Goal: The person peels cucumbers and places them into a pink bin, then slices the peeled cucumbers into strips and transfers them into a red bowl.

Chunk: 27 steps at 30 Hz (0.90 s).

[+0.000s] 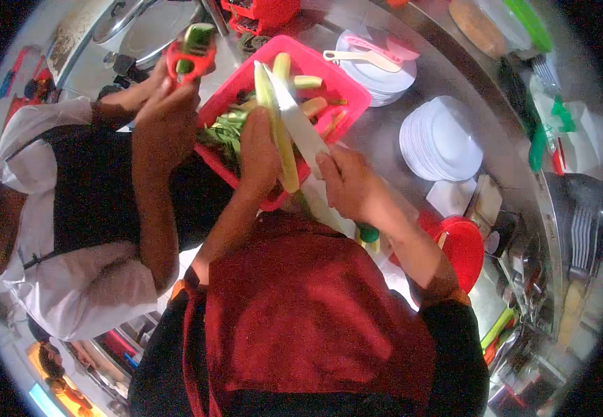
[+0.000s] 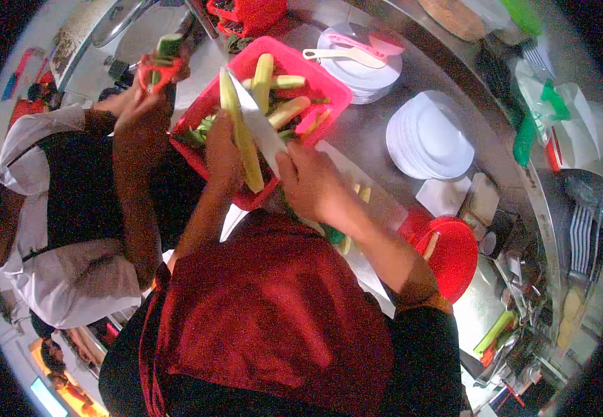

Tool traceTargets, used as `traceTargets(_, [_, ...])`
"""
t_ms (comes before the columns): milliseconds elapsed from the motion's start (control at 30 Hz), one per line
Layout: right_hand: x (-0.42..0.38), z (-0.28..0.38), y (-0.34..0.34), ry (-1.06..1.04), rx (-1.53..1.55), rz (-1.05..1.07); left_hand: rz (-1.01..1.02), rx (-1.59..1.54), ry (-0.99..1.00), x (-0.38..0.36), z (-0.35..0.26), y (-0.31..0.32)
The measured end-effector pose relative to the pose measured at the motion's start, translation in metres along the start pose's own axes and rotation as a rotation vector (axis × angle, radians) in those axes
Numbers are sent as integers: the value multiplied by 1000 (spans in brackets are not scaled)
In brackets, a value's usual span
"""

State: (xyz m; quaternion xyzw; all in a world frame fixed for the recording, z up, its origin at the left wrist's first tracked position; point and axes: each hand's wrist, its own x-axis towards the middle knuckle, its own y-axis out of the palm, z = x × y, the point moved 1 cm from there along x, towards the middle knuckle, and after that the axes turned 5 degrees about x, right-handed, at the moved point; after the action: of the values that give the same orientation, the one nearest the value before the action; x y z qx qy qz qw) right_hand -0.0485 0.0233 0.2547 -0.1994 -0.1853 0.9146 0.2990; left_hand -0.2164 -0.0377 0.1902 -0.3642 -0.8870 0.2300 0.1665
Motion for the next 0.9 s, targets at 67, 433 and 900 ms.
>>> traceTargets(67, [3, -13, 8, -152, -10, -93, 11, -198, -129, -3, -17, -3])
traceTargets(433, [-9, -17, 19, -203, -89, -124, -131, -46, -18, 32, -10, -2])
traceTargets(900, [-9, -14, 16, -263, -63, -157, -142, -291, -213, 27, -41, -7])
